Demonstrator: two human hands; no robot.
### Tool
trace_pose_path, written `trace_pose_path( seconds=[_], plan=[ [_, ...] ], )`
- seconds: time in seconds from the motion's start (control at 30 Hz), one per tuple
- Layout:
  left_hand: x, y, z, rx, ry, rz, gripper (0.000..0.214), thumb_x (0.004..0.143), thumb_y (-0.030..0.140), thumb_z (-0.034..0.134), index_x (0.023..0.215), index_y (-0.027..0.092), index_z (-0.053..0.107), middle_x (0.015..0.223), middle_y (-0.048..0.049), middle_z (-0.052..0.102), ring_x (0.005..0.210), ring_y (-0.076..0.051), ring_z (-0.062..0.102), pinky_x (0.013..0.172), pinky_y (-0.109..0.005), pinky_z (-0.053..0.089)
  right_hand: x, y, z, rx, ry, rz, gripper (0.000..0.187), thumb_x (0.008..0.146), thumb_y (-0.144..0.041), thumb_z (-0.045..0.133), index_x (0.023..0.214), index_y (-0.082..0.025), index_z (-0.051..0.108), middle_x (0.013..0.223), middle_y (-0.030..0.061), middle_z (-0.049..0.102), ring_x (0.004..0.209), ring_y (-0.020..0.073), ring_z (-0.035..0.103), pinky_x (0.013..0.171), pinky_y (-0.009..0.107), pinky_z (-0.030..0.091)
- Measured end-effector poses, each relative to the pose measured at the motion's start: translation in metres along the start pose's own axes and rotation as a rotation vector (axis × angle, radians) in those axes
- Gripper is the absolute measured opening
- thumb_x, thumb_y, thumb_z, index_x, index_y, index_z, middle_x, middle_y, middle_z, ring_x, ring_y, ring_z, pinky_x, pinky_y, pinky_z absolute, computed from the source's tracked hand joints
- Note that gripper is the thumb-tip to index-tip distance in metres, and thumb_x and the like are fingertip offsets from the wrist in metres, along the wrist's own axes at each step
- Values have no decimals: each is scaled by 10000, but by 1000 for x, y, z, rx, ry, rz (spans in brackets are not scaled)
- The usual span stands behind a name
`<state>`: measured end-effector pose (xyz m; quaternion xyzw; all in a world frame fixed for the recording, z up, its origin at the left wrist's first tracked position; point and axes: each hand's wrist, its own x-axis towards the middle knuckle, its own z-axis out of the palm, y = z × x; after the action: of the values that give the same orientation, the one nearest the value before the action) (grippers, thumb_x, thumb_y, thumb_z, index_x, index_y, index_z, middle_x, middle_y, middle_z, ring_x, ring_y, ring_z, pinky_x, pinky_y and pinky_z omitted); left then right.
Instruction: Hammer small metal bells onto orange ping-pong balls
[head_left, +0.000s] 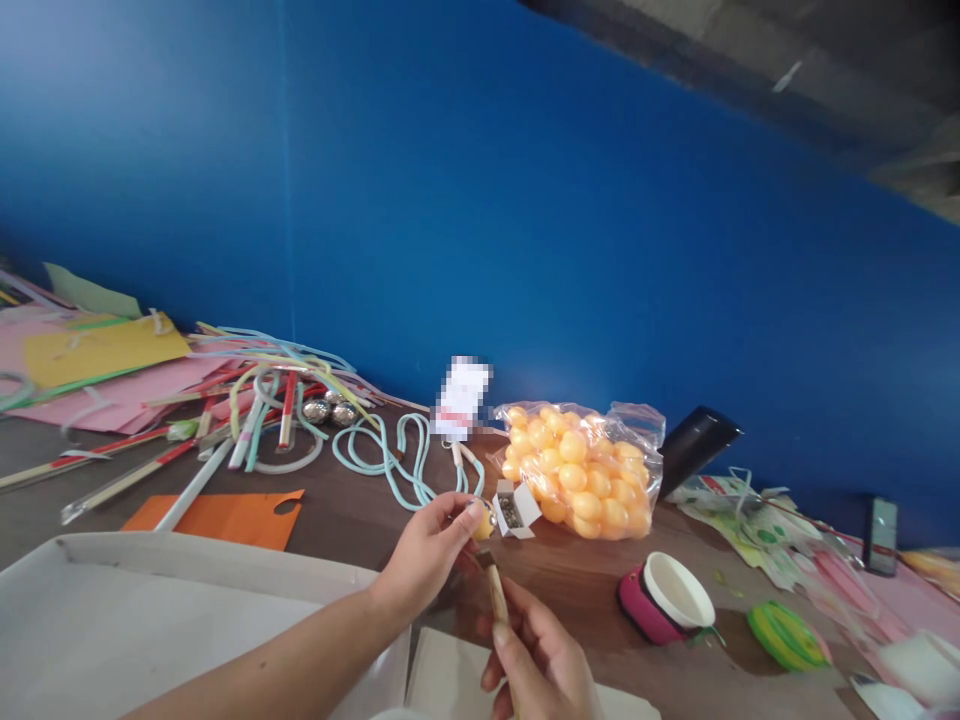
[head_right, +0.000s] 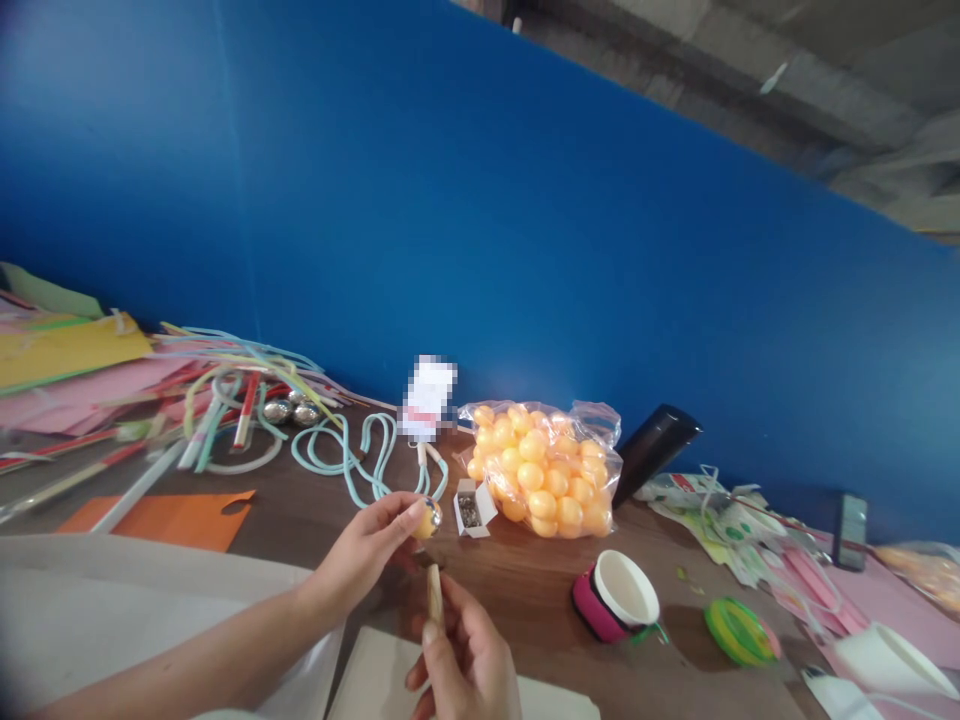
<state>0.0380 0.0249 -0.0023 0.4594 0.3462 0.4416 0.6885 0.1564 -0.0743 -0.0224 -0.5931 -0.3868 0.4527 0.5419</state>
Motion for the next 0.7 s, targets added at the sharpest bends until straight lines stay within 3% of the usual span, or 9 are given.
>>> trace_pose_path(
  seconds=[0.37,0.53,0.7],
  plan=[
    [0,0,0,58,11,3,386,756,505,528,910,156,586,723,1,546,647,-114,497,572,-207,413,2,6,-1,-42,0,0,672,656,-550,677,1154,-118,550,777,89,642,462,140,562,256,181,432],
    [1,-2,-1,97,21,99,362,773,468,529,919,143,587,780,-19,575,706,-129,509,674,-242,424,5,17,-5,-94,4,24,719,682,-575,634,1223,-121,495,584,37,585,510,194,590,253,177,405],
    [-1,-1,-1,132,57,114,362,776,466,527,920,140,591,796,-28,587,742,-138,511,691,-244,412,6,24,-4,-199,-24,-16,568,705,-448,650,1175,-151,535,838,100,658,457,146,575,243,152,347]
  ],
)
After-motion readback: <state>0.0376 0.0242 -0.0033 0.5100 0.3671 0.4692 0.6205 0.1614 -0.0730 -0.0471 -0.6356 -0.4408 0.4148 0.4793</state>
